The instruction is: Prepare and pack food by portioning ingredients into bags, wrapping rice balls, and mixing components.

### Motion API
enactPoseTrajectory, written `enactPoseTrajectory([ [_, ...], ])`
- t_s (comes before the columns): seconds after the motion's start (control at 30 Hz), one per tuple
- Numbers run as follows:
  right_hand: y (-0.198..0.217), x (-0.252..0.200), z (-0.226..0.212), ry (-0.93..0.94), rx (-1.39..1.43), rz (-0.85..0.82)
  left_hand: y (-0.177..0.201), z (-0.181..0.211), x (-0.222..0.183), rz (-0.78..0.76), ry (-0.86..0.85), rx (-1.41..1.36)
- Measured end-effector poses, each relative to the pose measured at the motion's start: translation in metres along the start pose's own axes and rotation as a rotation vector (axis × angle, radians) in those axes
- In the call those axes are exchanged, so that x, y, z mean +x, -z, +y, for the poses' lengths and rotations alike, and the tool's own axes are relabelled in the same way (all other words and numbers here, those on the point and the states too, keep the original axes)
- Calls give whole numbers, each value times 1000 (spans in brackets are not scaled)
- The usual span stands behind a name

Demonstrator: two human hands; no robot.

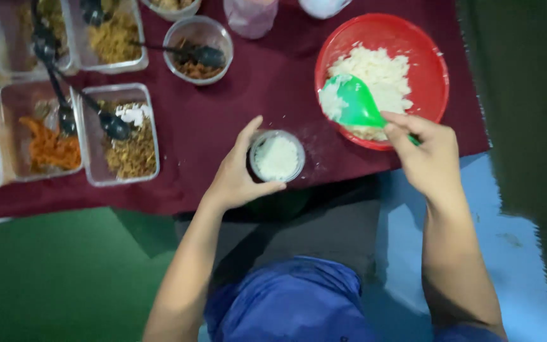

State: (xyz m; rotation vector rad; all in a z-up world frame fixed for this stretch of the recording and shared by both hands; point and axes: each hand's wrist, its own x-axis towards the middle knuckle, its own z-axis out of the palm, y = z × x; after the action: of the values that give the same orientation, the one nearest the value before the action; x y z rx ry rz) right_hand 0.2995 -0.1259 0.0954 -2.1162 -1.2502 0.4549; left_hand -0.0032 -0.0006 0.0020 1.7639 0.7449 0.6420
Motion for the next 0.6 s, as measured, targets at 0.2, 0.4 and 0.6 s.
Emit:
enactPoseTrajectory([
  [0.2, -34, -40, -35, 339, -22, -12, -5, -4, 1, 24, -81, -72],
  [0.4, -65, -50, -41, 665, -303, 64, -2, -3, -2, 25, -60, -56],
  [0.6, -61, -49, -37, 724, -241, 116, -1, -3, -3, 26, -66, -71],
])
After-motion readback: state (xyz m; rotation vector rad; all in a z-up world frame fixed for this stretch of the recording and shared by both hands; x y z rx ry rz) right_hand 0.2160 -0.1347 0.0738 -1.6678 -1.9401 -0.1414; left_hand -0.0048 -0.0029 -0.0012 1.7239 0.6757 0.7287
